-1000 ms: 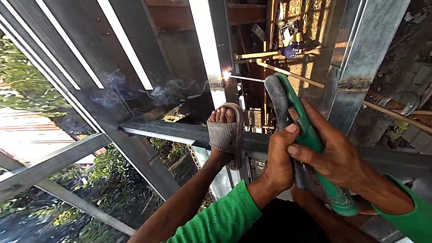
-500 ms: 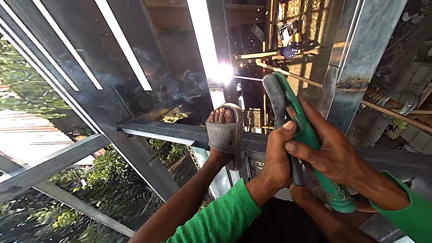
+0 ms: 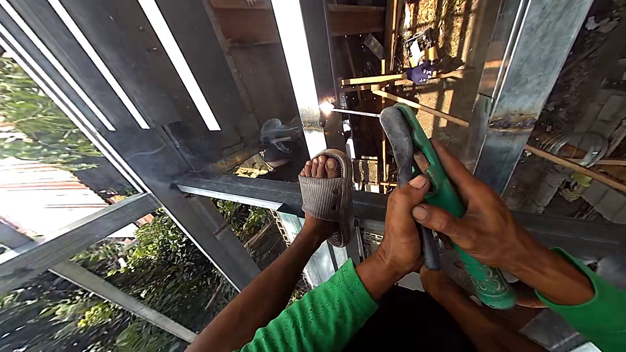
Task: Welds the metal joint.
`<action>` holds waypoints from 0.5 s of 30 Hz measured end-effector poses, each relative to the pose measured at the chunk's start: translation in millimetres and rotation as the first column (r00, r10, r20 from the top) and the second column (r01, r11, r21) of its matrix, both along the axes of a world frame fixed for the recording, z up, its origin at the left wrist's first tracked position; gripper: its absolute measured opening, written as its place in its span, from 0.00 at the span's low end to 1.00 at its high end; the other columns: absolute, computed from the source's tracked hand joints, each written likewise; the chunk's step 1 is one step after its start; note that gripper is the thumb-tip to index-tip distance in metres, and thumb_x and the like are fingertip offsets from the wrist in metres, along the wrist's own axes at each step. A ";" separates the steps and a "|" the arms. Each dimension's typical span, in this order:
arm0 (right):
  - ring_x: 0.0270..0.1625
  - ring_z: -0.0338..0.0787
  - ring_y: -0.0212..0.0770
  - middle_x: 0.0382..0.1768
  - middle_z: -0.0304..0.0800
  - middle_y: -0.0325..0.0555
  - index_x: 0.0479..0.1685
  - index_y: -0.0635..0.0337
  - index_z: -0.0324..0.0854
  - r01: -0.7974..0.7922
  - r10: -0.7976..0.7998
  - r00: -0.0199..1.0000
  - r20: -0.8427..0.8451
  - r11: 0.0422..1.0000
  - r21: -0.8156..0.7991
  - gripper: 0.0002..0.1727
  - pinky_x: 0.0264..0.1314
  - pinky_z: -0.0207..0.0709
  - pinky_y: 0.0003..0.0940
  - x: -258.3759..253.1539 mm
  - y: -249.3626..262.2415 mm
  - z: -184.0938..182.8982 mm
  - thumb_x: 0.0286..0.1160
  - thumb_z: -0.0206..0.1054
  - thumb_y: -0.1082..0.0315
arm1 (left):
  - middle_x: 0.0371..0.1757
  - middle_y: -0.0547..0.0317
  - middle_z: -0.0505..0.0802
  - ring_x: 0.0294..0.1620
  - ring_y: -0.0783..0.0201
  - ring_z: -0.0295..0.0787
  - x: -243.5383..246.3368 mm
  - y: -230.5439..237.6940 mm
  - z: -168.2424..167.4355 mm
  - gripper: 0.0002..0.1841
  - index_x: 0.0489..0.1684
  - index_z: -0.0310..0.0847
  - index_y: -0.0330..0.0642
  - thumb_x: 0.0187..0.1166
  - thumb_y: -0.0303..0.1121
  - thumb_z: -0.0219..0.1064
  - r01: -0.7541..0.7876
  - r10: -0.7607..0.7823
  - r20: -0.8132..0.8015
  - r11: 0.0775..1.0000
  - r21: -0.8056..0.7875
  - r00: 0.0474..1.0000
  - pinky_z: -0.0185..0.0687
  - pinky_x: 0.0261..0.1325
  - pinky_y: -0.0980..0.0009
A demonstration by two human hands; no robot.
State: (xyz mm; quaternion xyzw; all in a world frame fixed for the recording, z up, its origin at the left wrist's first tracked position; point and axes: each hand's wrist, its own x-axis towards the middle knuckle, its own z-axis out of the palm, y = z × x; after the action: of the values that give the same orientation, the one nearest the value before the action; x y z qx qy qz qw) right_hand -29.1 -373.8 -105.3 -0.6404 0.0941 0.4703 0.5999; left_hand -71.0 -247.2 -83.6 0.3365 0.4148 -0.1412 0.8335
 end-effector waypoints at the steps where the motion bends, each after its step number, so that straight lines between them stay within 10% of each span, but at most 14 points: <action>1: 0.25 0.88 0.31 0.41 0.90 0.35 0.96 0.27 0.49 0.003 -0.003 1.000 -0.001 1.000 0.003 0.59 0.22 0.86 0.30 0.0 0.0 -0.2 0.58 0.74 0.28 | 0.20 0.62 0.87 0.19 0.74 0.87 0.3 -0.1 -0.1 0.20 0.32 0.84 0.49 0.78 0.56 0.65 0.001 -0.001 -0.004 1.000 0.000 1.000 0.85 0.25 0.77; 15: 0.28 0.88 0.29 0.46 0.90 0.34 0.96 0.28 0.50 0.003 -0.003 1.000 0.011 1.000 0.009 0.59 0.24 0.86 0.28 2.2 1.6 -0.4 0.58 0.75 0.29 | 0.20 0.61 0.87 0.17 0.72 0.86 1.4 1.1 -1.6 0.21 0.32 0.84 0.48 0.78 0.57 0.65 0.003 -0.003 0.008 1.000 -0.013 1.000 0.85 0.23 0.76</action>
State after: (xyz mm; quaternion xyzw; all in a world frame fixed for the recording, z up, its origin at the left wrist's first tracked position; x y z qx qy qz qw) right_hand -26.9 -372.1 -105.6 -0.6400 0.0898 0.4662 0.6041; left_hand -69.6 -246.1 -85.1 0.3323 0.4102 -0.1437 0.8370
